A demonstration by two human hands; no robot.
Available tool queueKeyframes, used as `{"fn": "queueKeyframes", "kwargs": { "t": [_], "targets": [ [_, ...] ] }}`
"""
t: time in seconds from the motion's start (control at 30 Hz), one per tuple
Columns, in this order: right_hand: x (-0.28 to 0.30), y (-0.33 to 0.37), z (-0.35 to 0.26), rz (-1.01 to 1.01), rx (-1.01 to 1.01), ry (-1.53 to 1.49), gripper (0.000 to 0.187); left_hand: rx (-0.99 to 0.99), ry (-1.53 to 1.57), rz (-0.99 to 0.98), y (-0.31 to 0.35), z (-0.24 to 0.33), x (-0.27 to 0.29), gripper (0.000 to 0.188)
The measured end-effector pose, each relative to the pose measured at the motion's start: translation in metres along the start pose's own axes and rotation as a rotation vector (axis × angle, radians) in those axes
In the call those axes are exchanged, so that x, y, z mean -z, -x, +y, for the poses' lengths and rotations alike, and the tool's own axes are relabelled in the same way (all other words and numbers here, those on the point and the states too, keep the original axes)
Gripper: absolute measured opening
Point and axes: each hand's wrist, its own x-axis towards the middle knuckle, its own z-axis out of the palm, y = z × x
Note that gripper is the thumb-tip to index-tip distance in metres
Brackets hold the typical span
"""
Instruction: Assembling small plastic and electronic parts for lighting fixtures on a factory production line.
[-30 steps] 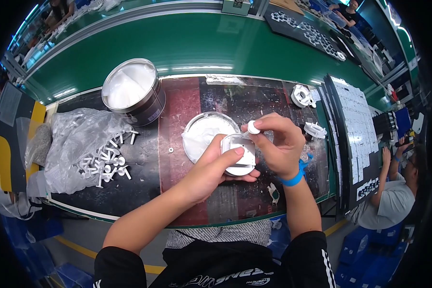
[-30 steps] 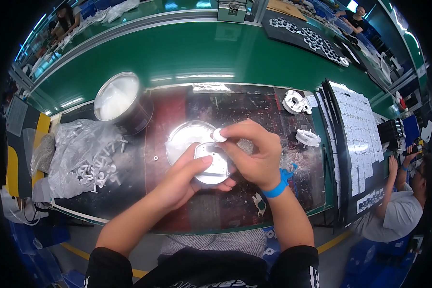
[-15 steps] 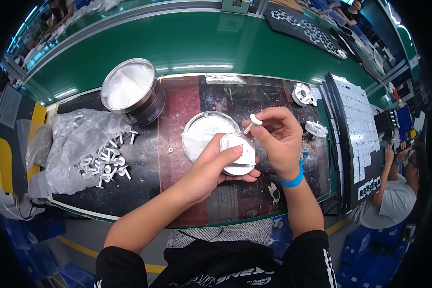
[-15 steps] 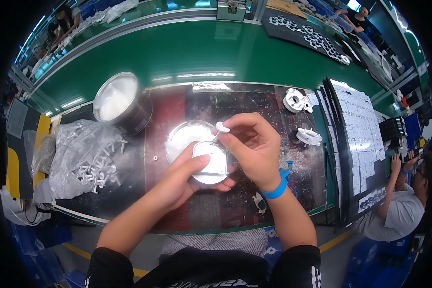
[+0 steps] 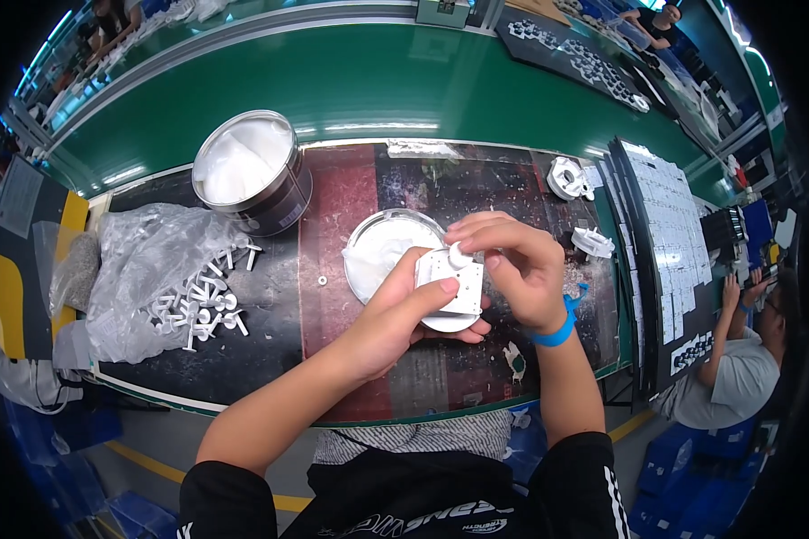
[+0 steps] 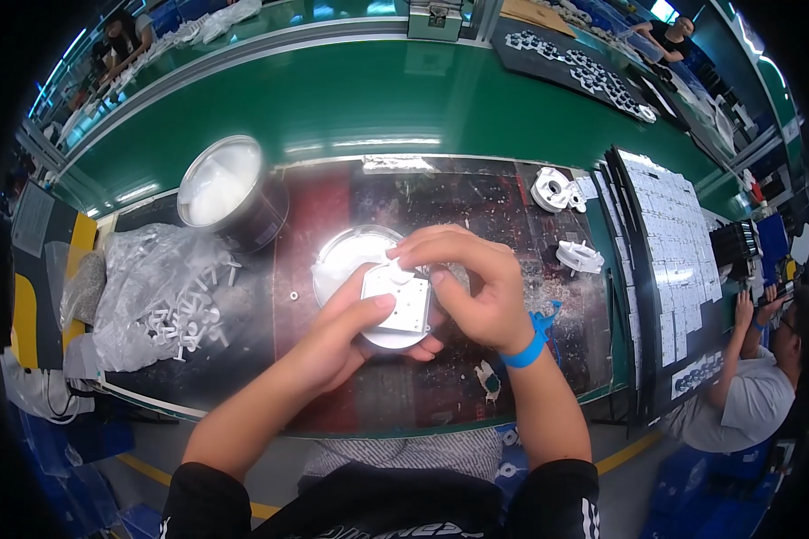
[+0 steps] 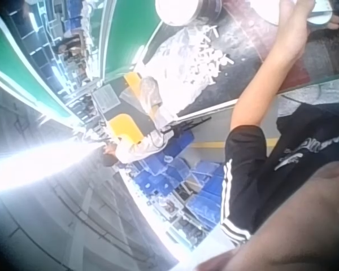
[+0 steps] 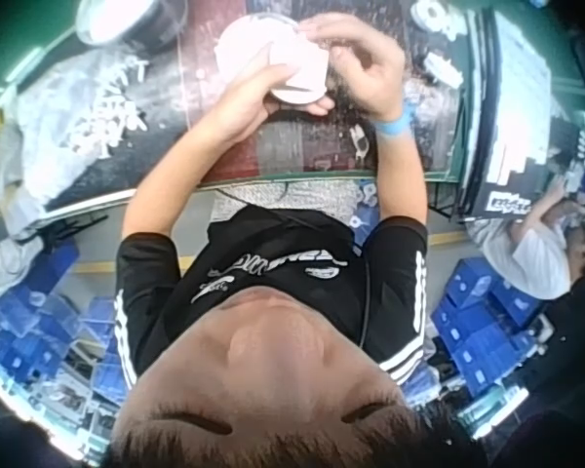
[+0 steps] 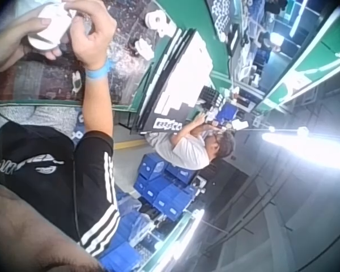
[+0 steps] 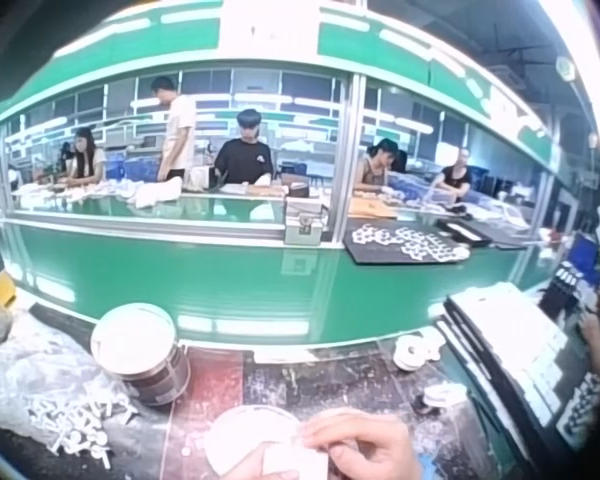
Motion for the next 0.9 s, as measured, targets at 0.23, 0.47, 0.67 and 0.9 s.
{"fn": "queueKeyframes", "kwargs": {
  "t": [0.23,0.47,0.67,0.9],
  "targets": [
    [-0.005,-0.001,-0.002,0.017,-0.167,-0.199,0.031,-0.007,-0.018,-0.006,0.000,0.001,0.000,0.038],
    [-0.007,0.002,-0.004,0.162,-0.278,-0.272,0.025,-0.019,-0.005,-0.020,0.000,0.001,0.003,0.040],
    [0.002,0.004,0.007,0.071,-0.158,-0.159,0.027,-0.002,0.052,-0.040,-0.004,-0.001,0.007,0.048],
    [-0.007,0.002,0.004,0.104,-0.190,-0.195,0.028,-0.047,0.036,-0.036,-0.002,0.003,0.008,0.045]
  ]
}}
